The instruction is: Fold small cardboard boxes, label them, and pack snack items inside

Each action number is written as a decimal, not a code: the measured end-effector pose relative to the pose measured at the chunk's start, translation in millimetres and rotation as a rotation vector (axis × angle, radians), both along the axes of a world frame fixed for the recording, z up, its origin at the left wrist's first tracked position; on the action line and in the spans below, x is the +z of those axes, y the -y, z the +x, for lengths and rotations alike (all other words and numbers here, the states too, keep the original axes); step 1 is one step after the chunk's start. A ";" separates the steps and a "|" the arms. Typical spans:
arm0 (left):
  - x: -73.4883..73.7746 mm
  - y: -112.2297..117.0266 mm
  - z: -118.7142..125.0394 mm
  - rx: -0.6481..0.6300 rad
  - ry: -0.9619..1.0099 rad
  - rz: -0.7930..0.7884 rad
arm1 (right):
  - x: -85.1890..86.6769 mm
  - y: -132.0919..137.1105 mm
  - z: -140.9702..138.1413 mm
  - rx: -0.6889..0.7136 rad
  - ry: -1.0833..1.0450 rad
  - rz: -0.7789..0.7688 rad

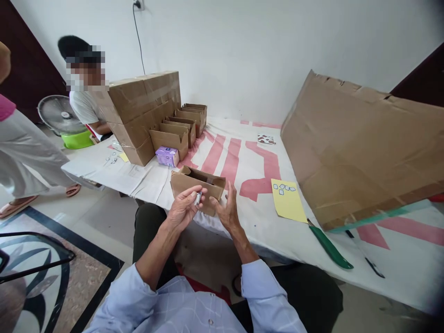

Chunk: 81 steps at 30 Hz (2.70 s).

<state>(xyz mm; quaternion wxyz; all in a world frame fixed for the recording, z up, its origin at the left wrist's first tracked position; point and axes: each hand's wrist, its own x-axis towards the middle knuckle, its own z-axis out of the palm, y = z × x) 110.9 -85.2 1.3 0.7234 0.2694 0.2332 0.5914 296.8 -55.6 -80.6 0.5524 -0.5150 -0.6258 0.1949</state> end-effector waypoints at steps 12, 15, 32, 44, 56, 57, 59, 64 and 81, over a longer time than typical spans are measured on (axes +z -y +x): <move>-9.1 13.5 34.9 -0.034 -0.014 -0.022 | 62.7 84.6 -6.8 0.181 -0.445 -0.174; -13.8 14.3 43.5 -0.056 -0.052 0.000 | 56.0 86.2 -2.7 0.166 -0.578 -0.222; -46.3 1.7 101.9 -0.130 -0.129 -0.068 | 41.2 91.8 42.7 0.210 -1.101 -0.420; -72.6 -13.0 142.1 -0.047 -0.229 -0.195 | 16.6 87.6 79.5 0.073 -1.346 -0.459; -92.6 -29.7 163.3 -0.294 -0.141 -0.318 | 0.9 63.2 91.8 0.083 -1.276 -0.448; -93.5 -31.9 163.2 -0.281 -0.138 -0.324 | -0.2 62.5 92.7 0.092 -1.275 -0.445; -94.1 -34.8 162.0 -0.247 -0.127 -0.330 | -0.9 61.3 94.6 0.105 -1.291 -0.427; -92.2 -29.3 155.9 -0.280 -0.167 -0.308 | 5.6 54.5 99.7 0.039 -1.378 -0.329; -93.7 -11.4 177.9 -0.247 -0.672 0.002 | 11.7 41.7 81.8 -0.102 -1.094 -0.137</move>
